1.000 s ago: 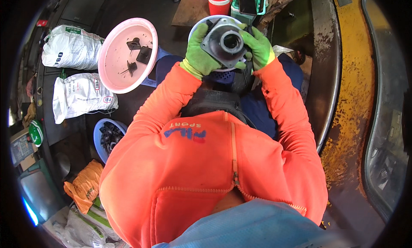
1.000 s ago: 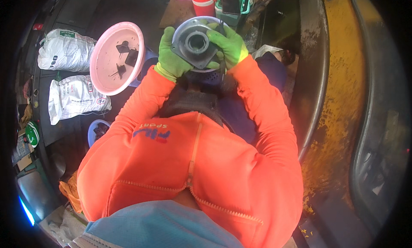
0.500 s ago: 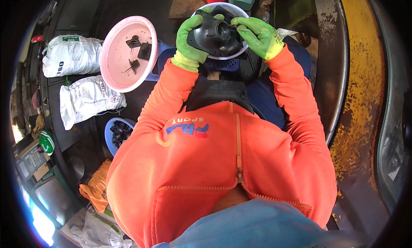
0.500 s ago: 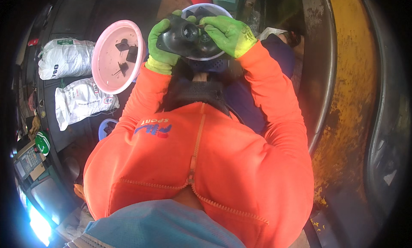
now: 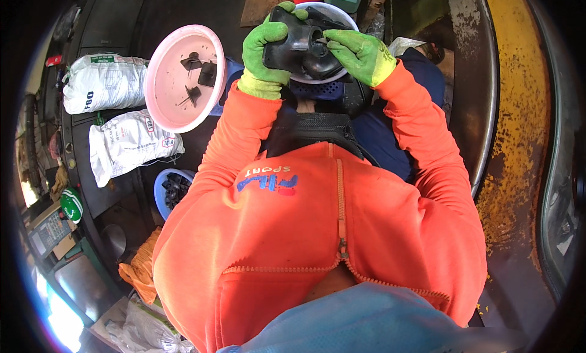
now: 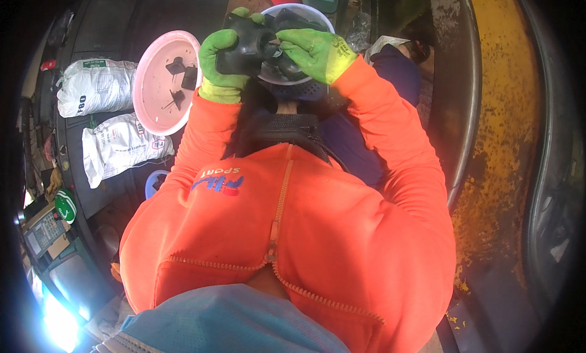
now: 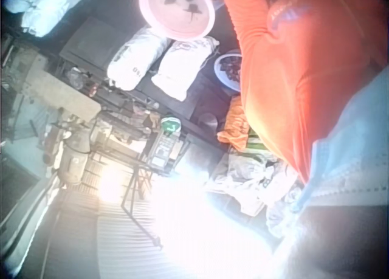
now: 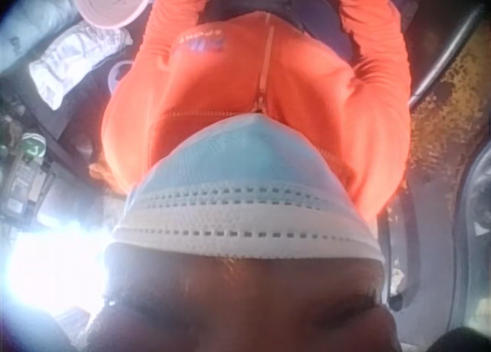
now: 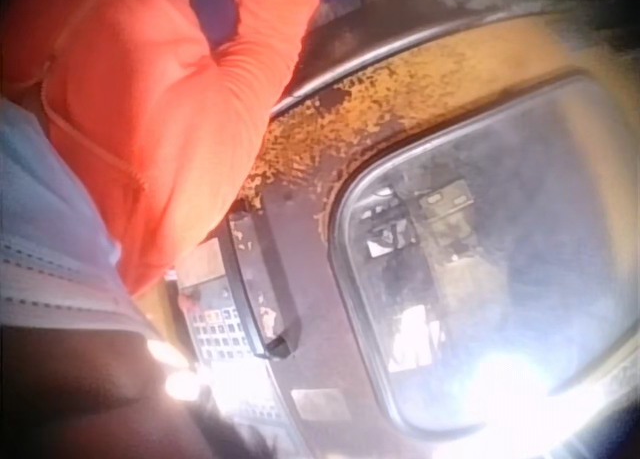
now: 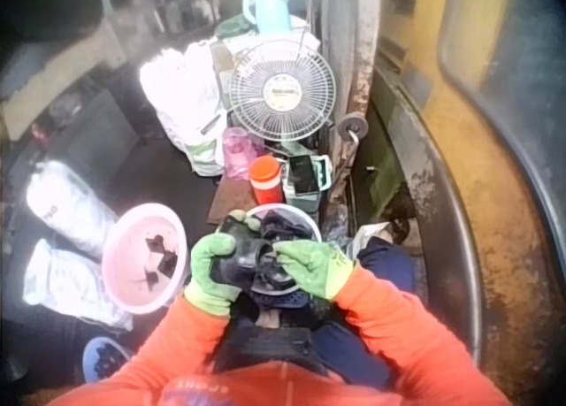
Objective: The person repeatedly picks up small black plastic mold parts from a blue bowl, wipes them with a cloth, and places them into a pink bowl. The process is repeated for multiple parts in a consistent sequence.
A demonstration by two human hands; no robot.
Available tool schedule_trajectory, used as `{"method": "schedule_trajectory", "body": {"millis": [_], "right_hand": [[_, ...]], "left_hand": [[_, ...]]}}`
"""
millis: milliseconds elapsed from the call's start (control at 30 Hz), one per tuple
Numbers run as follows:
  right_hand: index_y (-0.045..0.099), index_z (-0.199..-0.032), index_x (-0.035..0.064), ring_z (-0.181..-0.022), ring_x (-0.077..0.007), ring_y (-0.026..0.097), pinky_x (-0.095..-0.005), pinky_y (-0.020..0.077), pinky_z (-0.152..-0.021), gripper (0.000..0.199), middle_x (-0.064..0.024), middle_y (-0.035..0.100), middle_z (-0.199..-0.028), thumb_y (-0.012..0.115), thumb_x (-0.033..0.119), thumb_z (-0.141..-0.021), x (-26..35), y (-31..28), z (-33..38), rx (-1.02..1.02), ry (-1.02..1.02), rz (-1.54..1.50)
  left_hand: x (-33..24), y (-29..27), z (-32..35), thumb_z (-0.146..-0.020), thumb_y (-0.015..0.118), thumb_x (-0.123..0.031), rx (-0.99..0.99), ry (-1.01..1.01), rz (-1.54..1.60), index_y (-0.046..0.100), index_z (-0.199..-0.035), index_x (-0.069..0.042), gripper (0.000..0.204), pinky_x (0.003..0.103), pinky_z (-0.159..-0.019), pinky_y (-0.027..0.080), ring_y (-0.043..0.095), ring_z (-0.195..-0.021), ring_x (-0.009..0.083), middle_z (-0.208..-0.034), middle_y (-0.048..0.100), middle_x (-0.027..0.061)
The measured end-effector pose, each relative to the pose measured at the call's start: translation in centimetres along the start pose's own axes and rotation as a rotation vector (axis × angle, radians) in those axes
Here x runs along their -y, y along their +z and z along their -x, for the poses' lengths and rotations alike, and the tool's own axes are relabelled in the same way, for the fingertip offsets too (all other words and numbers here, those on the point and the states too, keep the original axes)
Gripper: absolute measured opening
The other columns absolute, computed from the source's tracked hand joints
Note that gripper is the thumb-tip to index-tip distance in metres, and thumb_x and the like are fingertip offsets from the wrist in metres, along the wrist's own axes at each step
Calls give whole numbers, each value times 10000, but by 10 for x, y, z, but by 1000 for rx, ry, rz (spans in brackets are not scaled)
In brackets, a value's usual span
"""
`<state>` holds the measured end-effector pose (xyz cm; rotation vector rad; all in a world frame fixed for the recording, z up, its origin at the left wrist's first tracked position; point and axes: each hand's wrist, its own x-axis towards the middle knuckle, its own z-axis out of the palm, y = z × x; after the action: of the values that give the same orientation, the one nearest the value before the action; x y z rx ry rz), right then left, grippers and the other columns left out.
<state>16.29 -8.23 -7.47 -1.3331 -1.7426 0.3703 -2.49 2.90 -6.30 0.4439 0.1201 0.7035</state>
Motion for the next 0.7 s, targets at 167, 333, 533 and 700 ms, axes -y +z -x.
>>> {"method": "schedule_trajectory", "body": {"millis": [167,333,533,700], "right_hand": [[640,-1206,3,-918,-252,688,-343,545,-789,297,-138,708,-1047,600,189,-977,3,8,2,-3,136,-251],[621,-1227,-19,-838,-137,641,-282,523,-732,322,-80,692,-992,569,207,-1004,13,14,4,-23,297,-509],[637,-1218,4,-747,-72,569,-229,473,-660,310,-17,660,-945,557,220,-1011,32,6,2,17,539,-710],[667,-1144,23,-645,-46,494,-213,406,-556,291,24,598,-814,532,250,-1022,49,-3,-2,57,644,-899]], "left_hand": [[1,14,0,-740,576,-73,35,121,-88,547,-1240,3,507,442,-985,503,619,-1049,333,-1182,593,169],[1,15,-3,-716,616,-107,41,262,-293,540,-1250,3,551,439,-945,525,616,-1065,321,-1205,587,169],[0,14,-11,-736,680,-137,227,432,-493,518,-1276,-14,577,468,-950,529,588,-1149,341,-1286,556,185],[-1,15,-16,-751,757,-147,275,510,-630,510,-1281,-48,592,459,-971,517,560,-1183,319,-1314,523,183]]}}
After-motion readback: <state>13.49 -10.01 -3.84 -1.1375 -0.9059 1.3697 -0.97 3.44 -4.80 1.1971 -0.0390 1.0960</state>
